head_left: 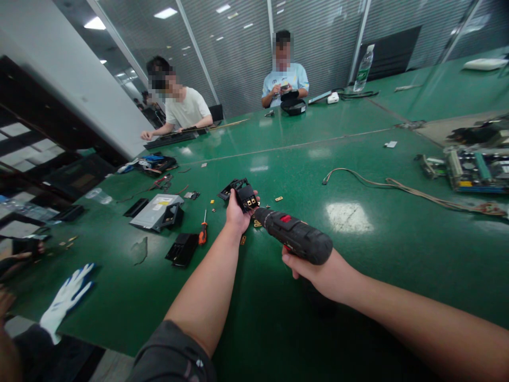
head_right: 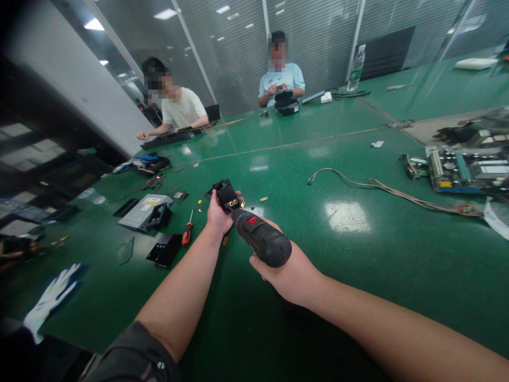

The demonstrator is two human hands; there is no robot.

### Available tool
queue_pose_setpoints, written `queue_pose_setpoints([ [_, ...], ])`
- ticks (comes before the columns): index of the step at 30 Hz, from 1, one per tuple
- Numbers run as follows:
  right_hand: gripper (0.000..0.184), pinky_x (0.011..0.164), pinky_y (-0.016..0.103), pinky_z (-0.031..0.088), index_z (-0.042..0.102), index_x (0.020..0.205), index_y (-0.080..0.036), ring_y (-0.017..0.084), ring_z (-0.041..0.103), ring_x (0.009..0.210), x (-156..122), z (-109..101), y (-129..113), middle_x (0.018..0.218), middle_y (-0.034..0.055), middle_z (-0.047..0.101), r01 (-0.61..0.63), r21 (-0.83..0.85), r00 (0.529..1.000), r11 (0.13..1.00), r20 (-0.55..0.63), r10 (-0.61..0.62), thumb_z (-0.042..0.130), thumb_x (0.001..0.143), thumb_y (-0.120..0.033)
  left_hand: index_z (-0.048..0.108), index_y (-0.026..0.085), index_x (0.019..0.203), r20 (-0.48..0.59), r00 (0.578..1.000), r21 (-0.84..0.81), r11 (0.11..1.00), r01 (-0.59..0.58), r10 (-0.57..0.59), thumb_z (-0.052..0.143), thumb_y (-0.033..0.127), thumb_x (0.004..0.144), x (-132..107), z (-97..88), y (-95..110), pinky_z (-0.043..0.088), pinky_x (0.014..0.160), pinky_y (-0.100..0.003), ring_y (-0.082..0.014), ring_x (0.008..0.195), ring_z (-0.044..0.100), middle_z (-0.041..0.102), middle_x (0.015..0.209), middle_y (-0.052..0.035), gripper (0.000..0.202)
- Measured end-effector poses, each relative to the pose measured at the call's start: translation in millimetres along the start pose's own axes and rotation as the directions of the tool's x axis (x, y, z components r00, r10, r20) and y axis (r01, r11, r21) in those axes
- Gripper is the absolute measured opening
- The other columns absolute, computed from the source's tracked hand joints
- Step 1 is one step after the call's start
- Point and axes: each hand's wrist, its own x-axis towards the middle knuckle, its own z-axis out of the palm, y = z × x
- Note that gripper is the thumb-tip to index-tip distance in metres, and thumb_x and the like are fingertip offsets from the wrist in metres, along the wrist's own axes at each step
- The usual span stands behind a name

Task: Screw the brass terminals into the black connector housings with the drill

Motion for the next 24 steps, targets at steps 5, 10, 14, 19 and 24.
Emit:
queue_pose_setpoints([
  [5,0.034,0.065,0.037,0.066,0.063,0.115,-0.027,0.020,0.071,0.062,0.8,-0.2,-0.6,0.085,-0.0029,0.072,-0.002,-0.001,1.000,1.000,0.006,0.002,0.084,0.089,-0.033,0.082,0.015,0.140,0.002,1.000,0.007,1.000,-0.005,0.005,0.049,0.076,0.121,0.7,-1.0,-0.7,0.063,0.062,-0.032,-0.0239,0.083,0.085,0.090,0.112,-0.0147,0.072],
  [10,0.039,0.065,0.036,0.064,0.061,0.118,-0.027,0.019,0.069,0.062,0.3,0.8,-0.9,0.084,-0.0035,0.073,-0.019,0.018,1.000,1.000,0.017,0.019,0.084,0.087,-0.034,0.083,0.015,0.137,0.009,1.000,0.004,1.000,-0.017,0.017,0.048,0.073,0.122,1.8,-2.8,-1.6,0.063,0.062,-0.031,-0.0238,0.083,0.086,0.090,0.110,-0.0141,0.069],
  [14,0.037,0.066,0.037,0.064,0.061,0.116,-0.027,0.020,0.069,0.062,0.7,0.7,-2.2,0.084,-0.0028,0.073,-0.016,0.010,1.000,1.000,0.017,0.015,0.083,0.087,-0.033,0.082,0.015,0.135,0.018,1.000,0.000,1.000,-0.016,0.016,0.043,0.069,0.124,2.6,-3.8,-1.7,0.063,0.062,-0.031,-0.0240,0.084,0.086,0.090,0.112,-0.0149,0.068],
  [19,0.035,0.067,0.038,0.065,0.060,0.111,-0.028,0.019,0.068,0.061,1.4,0.3,-4.8,0.083,-0.0038,0.070,-0.002,-0.009,1.000,1.000,0.017,0.002,0.083,0.086,-0.035,0.082,0.016,0.138,0.010,1.000,0.003,1.000,-0.011,0.011,0.045,0.071,0.123,1.2,-1.9,-0.6,0.063,0.062,-0.032,-0.0242,0.083,0.085,0.090,0.112,-0.0143,0.068],
  [24,0.038,0.066,0.038,0.065,0.060,0.115,-0.028,0.020,0.070,0.062,1.0,1.1,-2.2,0.084,-0.0038,0.070,-0.011,-0.004,1.000,1.000,0.004,0.011,0.083,0.086,-0.035,0.082,0.016,0.138,0.003,1.000,0.003,1.000,-0.011,0.011,0.043,0.071,0.123,1.0,-1.3,-0.7,0.063,0.062,-0.032,-0.0244,0.083,0.085,0.089,0.111,-0.0141,0.068],
])
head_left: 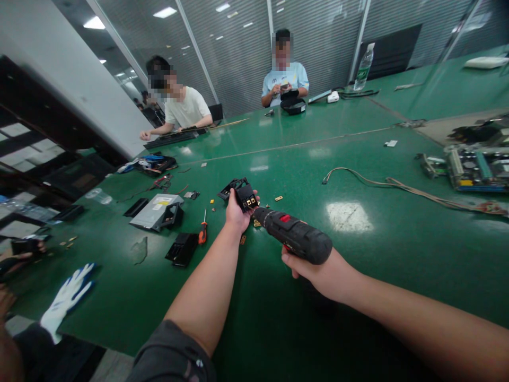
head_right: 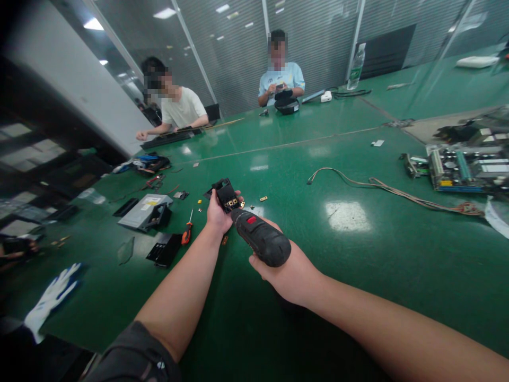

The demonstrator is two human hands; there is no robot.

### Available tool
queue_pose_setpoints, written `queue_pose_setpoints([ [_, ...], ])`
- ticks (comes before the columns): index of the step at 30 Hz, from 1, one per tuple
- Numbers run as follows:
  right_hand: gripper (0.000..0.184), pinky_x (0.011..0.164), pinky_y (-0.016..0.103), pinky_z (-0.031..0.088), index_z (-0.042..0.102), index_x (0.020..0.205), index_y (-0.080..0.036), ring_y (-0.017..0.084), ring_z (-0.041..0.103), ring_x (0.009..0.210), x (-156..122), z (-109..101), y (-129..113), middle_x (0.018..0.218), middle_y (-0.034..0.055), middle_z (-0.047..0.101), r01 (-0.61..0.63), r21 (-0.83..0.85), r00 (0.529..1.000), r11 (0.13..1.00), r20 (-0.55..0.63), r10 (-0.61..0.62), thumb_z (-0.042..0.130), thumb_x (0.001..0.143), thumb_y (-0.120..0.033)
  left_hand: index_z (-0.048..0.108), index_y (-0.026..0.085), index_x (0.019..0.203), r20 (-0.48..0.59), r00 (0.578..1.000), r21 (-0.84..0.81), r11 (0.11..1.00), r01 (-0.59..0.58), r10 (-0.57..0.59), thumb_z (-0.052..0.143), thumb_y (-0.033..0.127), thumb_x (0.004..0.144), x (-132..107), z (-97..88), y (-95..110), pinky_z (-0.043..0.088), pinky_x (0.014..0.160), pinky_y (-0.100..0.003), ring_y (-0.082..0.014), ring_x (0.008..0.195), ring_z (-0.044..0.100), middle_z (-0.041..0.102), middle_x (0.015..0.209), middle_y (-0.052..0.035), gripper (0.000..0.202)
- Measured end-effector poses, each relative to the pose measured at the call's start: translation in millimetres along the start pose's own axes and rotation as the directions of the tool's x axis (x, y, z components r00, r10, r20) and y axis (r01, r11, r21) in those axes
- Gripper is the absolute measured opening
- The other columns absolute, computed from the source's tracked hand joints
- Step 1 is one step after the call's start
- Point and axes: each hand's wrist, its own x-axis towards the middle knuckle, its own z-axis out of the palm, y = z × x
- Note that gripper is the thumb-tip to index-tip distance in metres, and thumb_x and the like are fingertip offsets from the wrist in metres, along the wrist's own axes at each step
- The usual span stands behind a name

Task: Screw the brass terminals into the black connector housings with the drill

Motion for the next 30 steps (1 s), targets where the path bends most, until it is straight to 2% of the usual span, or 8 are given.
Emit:
queue_pose_setpoints([
  [5,0.037,0.066,0.038,0.065,0.062,0.117,-0.028,0.021,0.070,0.062,0.2,-0.2,3.0,0.082,-0.0040,0.071,0.007,-0.002,1.000,1.000,-0.010,-0.007,0.084,0.087,-0.034,0.082,0.016,0.142,0.002,1.000,-0.005,1.000,0.002,-0.002,0.048,0.074,0.121,0.9,-1.3,-0.4,0.063,0.062,-0.033,-0.0251,0.084,0.085,0.089,0.112,-0.0147,0.070],
  [12,0.032,0.066,0.037,0.065,0.061,0.113,-0.028,0.020,0.070,0.062,-0.2,-1.2,0.9,0.085,-0.0028,0.072,0.017,-0.008,1.000,1.000,0.017,-0.017,0.082,0.089,-0.032,0.083,0.016,0.129,0.000,1.000,0.001,1.000,0.004,-0.004,0.041,0.066,0.125,-3.3,2.7,1.9,0.062,0.063,-0.032,-0.0246,0.084,0.085,0.089,0.110,-0.0141,0.066],
  [18,0.036,0.064,0.037,0.065,0.065,0.119,-0.028,0.021,0.070,0.061,-0.5,-0.5,1.1,0.083,-0.0032,0.073,0.034,0.004,0.999,0.999,0.000,-0.034,0.084,0.088,-0.031,0.082,0.016,0.141,-0.006,1.000,-0.001,1.000,0.000,0.000,0.048,0.073,0.121,-0.3,-0.3,0.2,0.063,0.064,-0.032,-0.0250,0.084,0.085,0.090,0.112,-0.0148,0.069],
  [23,0.041,0.063,0.037,0.065,0.066,0.123,-0.028,0.021,0.071,0.060,-0.6,-0.2,1.8,0.083,-0.0032,0.074,0.025,0.002,1.000,1.000,-0.003,-0.025,0.085,0.088,-0.031,0.083,0.017,0.139,-0.004,1.000,-0.002,1.000,0.001,-0.001,0.046,0.072,0.122,-0.2,-0.1,0.3,0.063,0.062,-0.032,-0.0249,0.084,0.086,0.090,0.112,-0.0148,0.068],
  [30,0.031,0.065,0.038,0.066,0.062,0.113,-0.028,0.021,0.070,0.062,-0.8,-1.5,1.1,0.084,-0.0024,0.072,0.013,-0.017,1.000,1.000,0.016,-0.012,0.083,0.089,-0.032,0.083,0.015,0.139,-0.006,1.000,0.001,1.000,0.004,-0.004,0.042,0.069,0.125,-1.2,0.6,0.9,0.064,0.063,-0.032,-0.0252,0.085,0.086,0.090,0.114,-0.0159,0.069],
])
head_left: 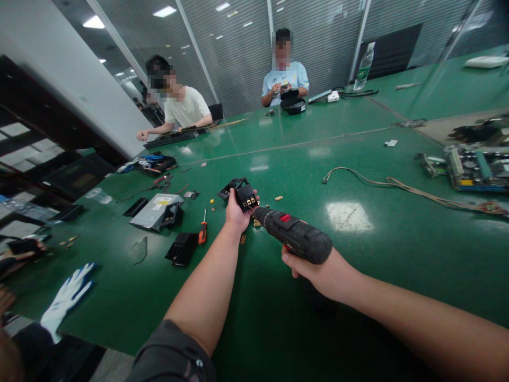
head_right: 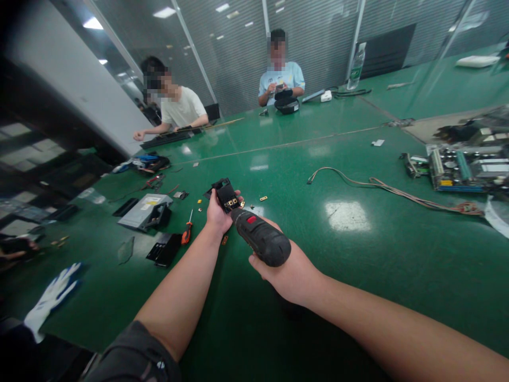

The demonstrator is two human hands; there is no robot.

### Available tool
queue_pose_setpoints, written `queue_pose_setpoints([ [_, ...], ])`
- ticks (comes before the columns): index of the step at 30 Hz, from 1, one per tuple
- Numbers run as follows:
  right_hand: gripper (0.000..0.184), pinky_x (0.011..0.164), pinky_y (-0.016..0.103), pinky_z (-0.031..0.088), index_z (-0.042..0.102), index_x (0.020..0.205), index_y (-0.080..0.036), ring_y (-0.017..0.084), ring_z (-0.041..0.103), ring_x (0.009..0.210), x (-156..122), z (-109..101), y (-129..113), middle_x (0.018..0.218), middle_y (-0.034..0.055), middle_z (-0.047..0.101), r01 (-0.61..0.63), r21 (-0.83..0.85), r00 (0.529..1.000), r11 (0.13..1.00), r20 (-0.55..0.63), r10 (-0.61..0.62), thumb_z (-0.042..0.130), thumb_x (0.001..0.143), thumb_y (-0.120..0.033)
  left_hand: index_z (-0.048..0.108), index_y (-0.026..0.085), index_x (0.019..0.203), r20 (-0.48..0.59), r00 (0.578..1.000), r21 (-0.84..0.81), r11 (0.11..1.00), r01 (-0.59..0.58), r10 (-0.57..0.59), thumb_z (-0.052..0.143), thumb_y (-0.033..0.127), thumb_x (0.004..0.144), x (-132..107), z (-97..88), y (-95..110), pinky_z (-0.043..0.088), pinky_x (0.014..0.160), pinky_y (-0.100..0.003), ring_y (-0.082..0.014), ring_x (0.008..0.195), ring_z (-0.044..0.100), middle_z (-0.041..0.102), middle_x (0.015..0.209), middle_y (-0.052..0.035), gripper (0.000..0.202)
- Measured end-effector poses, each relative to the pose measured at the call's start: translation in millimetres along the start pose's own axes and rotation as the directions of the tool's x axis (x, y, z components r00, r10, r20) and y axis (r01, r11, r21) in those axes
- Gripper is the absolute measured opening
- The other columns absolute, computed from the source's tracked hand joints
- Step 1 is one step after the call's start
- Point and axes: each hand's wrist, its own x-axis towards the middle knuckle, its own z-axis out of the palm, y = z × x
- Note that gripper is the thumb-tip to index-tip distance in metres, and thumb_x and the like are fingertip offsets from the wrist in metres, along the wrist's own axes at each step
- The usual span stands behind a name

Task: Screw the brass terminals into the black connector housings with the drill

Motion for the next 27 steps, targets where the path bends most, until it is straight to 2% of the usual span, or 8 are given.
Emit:
queue_pose_setpoints([
  [9,0.034,0.065,0.038,0.065,0.058,0.112,-0.028,0.020,0.070,0.063,-0.1,1.6,-2.7,0.086,-0.0019,0.072,-0.014,0.000,1.000,1.000,-0.001,0.014,0.081,0.088,-0.035,0.082,0.016,0.142,-0.001,1.000,-0.005,1.000,-0.002,0.002,0.043,0.070,0.124,0.4,0.5,-0.1,0.064,0.064,-0.032,-0.0256,0.085,0.086,0.090,0.112,-0.0156,0.069],
  [14,0.037,0.064,0.038,0.065,0.056,0.113,-0.029,0.020,0.070,0.061,2.1,2.2,0.3,0.083,-0.0034,0.071,0.001,0.001,1.000,1.000,-0.005,-0.001,0.079,0.086,-0.040,0.083,0.015,0.135,0.001,1.000,-0.005,1.000,0.000,0.000,0.043,0.069,0.124,-1.2,1.5,1.1,0.064,0.063,-0.031,-0.0241,0.083,0.086,0.090,0.110,-0.0142,0.068],
  [27,0.033,0.065,0.039,0.065,0.060,0.113,-0.027,0.022,0.072,0.061,2.0,1.1,4.5,0.081,-0.0022,0.073,0.009,-0.013,1.000,1.000,-0.009,-0.009,0.079,0.088,-0.039,0.083,0.015,0.137,0.009,1.000,-0.007,1.000,0.000,0.001,0.045,0.071,0.123,1.9,-1.2,-1.4,0.063,0.063,-0.032,-0.0248,0.084,0.086,0.090,0.112,-0.0149,0.069],
])
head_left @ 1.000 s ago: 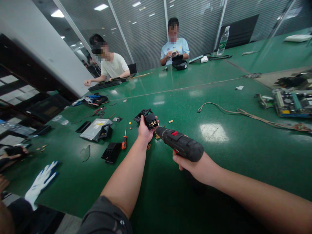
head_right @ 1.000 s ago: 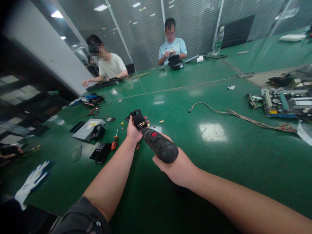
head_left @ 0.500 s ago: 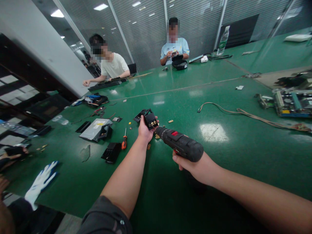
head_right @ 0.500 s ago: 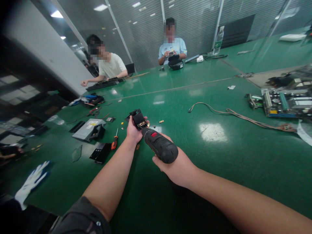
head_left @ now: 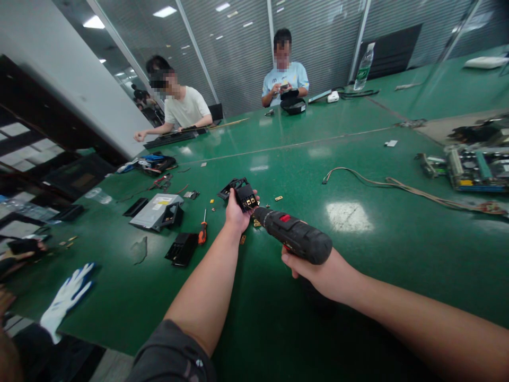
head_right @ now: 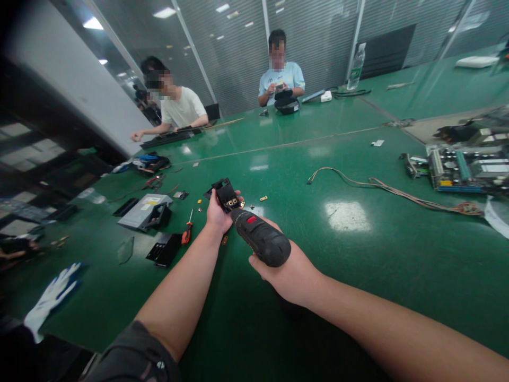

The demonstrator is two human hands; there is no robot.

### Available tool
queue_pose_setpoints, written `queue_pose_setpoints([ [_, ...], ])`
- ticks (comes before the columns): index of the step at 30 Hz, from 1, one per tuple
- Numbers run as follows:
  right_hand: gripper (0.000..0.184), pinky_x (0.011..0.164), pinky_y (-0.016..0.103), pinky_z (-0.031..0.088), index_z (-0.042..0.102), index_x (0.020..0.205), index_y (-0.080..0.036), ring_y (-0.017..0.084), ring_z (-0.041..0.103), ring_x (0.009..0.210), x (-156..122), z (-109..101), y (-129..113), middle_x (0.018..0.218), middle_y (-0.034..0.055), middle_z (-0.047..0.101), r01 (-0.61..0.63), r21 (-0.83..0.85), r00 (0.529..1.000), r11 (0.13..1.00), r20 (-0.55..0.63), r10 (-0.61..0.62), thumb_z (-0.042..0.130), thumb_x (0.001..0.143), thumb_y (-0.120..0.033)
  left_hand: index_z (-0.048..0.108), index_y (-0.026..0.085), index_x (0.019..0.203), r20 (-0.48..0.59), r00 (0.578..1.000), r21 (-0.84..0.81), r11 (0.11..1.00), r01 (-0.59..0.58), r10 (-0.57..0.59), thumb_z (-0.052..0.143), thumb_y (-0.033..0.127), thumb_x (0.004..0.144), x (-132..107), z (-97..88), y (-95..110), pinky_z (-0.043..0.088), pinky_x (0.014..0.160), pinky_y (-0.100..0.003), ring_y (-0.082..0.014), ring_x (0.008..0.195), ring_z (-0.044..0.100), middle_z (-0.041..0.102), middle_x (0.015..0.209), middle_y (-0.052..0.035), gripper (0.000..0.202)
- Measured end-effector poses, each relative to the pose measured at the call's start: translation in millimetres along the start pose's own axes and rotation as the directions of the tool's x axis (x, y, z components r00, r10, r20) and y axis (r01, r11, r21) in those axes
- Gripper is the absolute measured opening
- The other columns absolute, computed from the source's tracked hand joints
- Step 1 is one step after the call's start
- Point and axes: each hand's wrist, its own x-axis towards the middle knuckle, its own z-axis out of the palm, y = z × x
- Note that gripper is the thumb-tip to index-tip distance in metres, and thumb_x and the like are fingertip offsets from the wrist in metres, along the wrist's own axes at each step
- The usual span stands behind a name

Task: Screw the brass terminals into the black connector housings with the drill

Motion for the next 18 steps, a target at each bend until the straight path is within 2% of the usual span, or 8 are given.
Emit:
queue_pose_setpoints([
  [5,0.033,0.064,0.039,0.065,0.062,0.114,-0.027,0.021,0.072,0.060,0.2,-0.4,0.8,0.086,0.0003,0.077,0.014,-0.006,1.000,1.000,-0.010,-0.014,0.080,0.088,-0.038,0.083,0.014,0.134,0.003,1.000,-0.012,1.000,0.000,0.000,0.044,0.070,0.124,-0.7,0.6,0.4,0.063,0.060,-0.032,-0.0246,0.083,0.085,0.089,0.109,-0.0148,0.069],
  [18,0.036,0.064,0.038,0.065,0.061,0.116,-0.027,0.021,0.072,0.061,-0.4,0.1,0.5,0.084,-0.0024,0.075,-0.004,0.017,1.000,1.000,-0.008,0.004,0.080,0.087,-0.039,0.084,0.016,0.134,-0.011,1.000,-0.007,1.000,0.004,-0.004,0.044,0.070,0.123,-1.7,1.0,1.5,0.063,0.063,-0.032,-0.0251,0.083,0.085,0.090,0.110,-0.0149,0.068],
])
